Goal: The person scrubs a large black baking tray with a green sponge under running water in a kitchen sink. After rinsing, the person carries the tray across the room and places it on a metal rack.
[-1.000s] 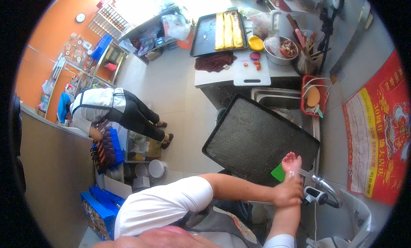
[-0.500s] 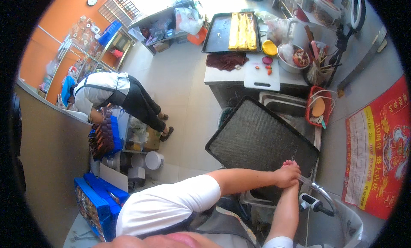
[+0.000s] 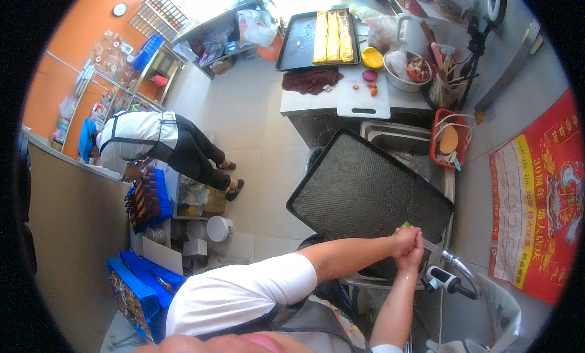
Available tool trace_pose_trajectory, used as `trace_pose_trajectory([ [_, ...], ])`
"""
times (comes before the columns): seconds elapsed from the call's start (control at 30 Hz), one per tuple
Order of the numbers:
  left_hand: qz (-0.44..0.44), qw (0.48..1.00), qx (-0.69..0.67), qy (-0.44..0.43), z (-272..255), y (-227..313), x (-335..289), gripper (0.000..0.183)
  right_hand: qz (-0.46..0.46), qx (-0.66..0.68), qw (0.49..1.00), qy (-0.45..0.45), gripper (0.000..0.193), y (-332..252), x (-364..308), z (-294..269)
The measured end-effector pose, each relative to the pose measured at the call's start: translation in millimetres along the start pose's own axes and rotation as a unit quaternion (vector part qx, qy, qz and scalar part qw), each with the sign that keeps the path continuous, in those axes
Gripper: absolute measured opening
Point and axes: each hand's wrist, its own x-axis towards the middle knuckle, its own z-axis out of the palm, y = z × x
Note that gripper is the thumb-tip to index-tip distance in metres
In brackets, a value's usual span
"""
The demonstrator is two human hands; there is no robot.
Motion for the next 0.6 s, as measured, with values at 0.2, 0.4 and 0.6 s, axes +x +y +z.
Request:
trace_pose_trajectory([
  [0.2, 0.127, 0.938, 0.313, -0.072, -1, -12, -14, 0.030, -0.003, -0.050, 0.990, 0.132, 0.042, -7, -31, 9],
  [0.4, 0.182, 0.914, 0.362, -0.004, -51, -10, -21, 0.041, 0.035, -0.017, 0.961, 0.274, 0.036, -5, -56, -54],
  [0.6, 0.208, 0.905, 0.351, 0.125, -161, 27, -43, 0.040, 0.046, 0.174, 0.911, 0.371, 0.033, 6, -86, -83],
])
